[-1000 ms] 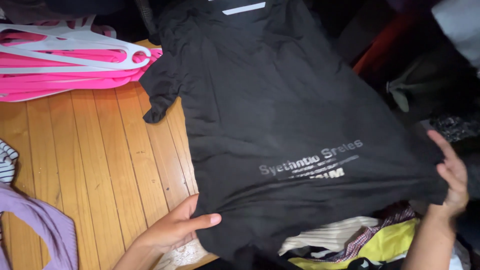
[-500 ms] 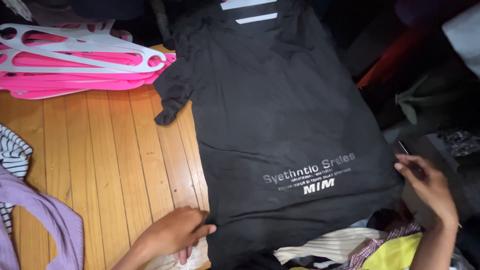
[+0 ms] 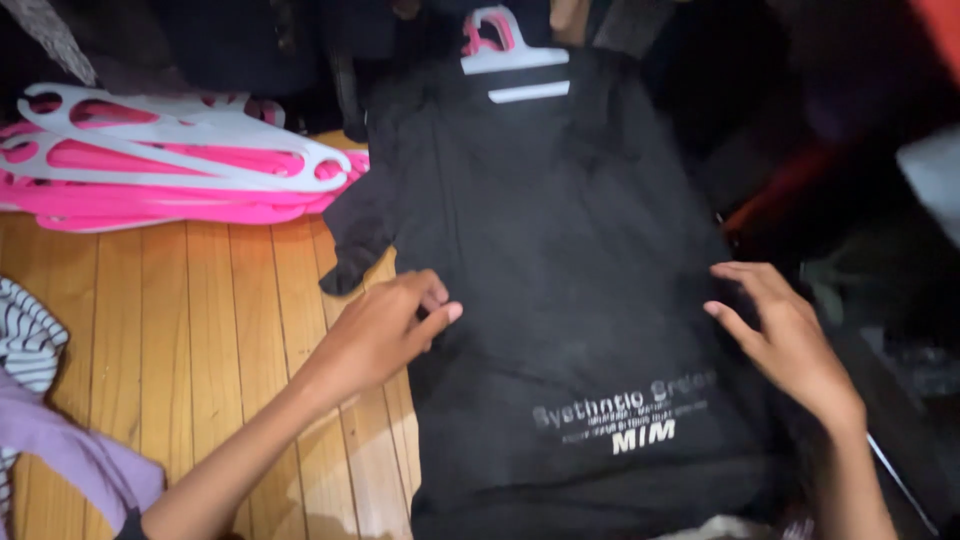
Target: Hang a black shirt on a plastic hanger
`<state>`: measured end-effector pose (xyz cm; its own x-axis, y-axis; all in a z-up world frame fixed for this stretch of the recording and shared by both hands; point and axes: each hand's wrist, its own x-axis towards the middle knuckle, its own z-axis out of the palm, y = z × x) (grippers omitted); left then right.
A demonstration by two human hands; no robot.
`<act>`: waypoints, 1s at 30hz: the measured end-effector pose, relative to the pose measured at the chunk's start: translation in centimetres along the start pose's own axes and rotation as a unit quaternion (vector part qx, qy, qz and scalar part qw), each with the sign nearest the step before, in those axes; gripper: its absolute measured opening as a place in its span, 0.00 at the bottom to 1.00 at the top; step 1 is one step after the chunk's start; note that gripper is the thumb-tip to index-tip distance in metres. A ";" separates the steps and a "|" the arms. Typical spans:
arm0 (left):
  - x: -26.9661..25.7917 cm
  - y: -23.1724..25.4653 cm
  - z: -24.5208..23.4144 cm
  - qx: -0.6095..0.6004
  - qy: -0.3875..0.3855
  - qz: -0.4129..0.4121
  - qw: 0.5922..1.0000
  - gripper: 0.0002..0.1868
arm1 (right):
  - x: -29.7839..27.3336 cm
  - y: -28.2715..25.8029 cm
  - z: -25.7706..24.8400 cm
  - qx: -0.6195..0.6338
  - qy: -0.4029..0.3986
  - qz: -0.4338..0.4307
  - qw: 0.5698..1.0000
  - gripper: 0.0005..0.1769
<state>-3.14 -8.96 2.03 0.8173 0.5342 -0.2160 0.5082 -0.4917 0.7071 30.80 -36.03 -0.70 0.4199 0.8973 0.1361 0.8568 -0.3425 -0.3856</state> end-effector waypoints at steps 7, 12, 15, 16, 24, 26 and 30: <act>13.7 -5.4 -0.1 -0.016 0.176 0.125 0.976 0.12 | 12.0 -0.1 2.3 0.047 0.048 -0.053 0.996 0.22; 20.5 -6.6 0.0 0.061 0.185 0.078 0.978 0.15 | 21.1 -0.2 6.0 0.165 0.055 -0.049 0.984 0.33; 23.8 -7.8 -0.2 0.095 0.211 0.047 0.972 0.17 | 26.1 0.7 8.7 0.181 0.052 -0.025 0.982 0.36; 24.6 -8.0 -0.2 0.116 0.229 0.025 0.966 0.18 | 27.7 1.2 9.6 0.172 0.055 -0.009 0.984 0.36; 25.2 -6.6 -0.9 0.157 0.229 -0.042 0.960 0.32 | 33.8 6.1 17.0 0.063 0.101 0.028 0.992 0.24; 25.3 -6.5 -0.8 0.165 0.234 -0.048 0.957 0.32 | 34.0 5.5 17.2 0.052 0.122 0.029 0.991 0.24; 26.7 -7.1 -0.7 0.189 0.259 -0.058 0.945 0.36 | 34.6 4.8 16.7 0.027 0.143 0.021 0.989 0.28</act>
<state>14.86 9.25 -8.27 0.5571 0.8167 0.1508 0.7275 -0.5674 0.3857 44.40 -2.00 -13.12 0.5286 0.7648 0.3683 0.8229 -0.3553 -0.4434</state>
